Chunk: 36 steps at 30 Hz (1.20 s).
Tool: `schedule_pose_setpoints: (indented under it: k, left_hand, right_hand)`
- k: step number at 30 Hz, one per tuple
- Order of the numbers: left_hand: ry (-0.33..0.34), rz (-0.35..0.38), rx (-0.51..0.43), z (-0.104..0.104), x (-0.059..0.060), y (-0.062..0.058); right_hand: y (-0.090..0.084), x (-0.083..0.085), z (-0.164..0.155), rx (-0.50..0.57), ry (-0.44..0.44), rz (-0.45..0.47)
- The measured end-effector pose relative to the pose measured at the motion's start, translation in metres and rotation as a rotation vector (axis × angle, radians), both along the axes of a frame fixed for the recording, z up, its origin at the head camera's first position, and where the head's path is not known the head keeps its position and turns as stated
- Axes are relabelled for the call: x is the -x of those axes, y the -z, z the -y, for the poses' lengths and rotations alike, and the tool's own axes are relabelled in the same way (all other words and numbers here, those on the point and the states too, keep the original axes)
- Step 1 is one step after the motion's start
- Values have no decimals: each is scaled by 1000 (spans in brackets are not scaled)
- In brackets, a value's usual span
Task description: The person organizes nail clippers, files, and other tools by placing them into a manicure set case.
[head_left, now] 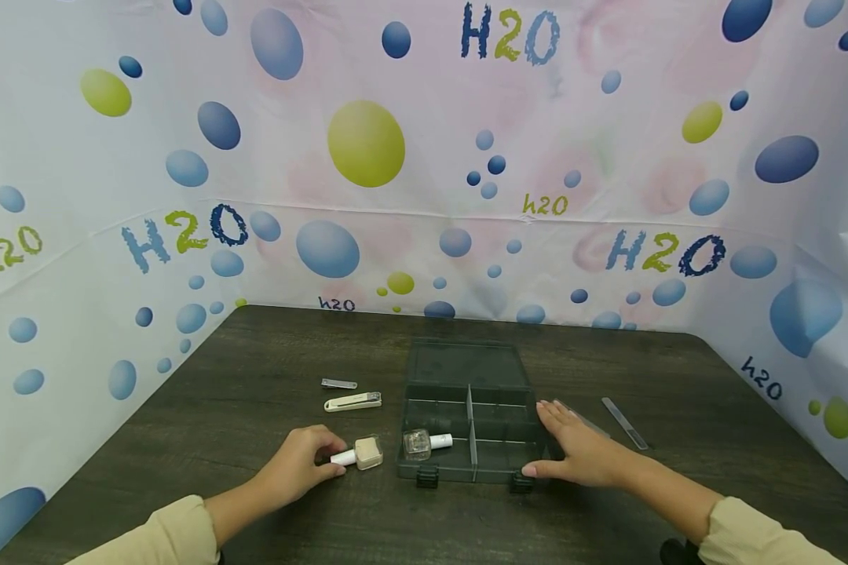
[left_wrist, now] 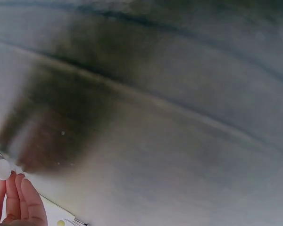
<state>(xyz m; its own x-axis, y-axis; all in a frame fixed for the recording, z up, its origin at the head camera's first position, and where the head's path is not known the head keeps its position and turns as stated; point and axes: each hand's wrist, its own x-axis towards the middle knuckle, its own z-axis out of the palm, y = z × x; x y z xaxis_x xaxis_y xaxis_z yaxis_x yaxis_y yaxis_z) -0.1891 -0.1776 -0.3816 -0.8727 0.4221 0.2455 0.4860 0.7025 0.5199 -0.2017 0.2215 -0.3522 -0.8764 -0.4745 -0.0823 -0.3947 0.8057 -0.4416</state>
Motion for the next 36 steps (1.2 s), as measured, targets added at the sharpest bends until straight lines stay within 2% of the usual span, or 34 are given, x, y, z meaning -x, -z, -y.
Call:
schedule_pose_setpoints:
  k: [6, 12, 18, 25, 36]
  left_hand:
    - [-6, 9, -6, 0, 1, 0]
    - [0, -23, -6, 1, 2, -2]
    - [44, -101, -19, 3, 5, -7]
    - [14, -161, -73, 3, 2, -9]
    - [-17, -308, -176, -5, 3, -14]
  right_hand:
    - [0, 0, 0, -12, -3, -24]
    - [0, 1, 0, -14, -6, -16]
    - [0, 1, 0, -13, -5, -11]
    - [1, 1, 0, -13, -4, -4]
    - [1, 0, 0, -11, 2, -13]
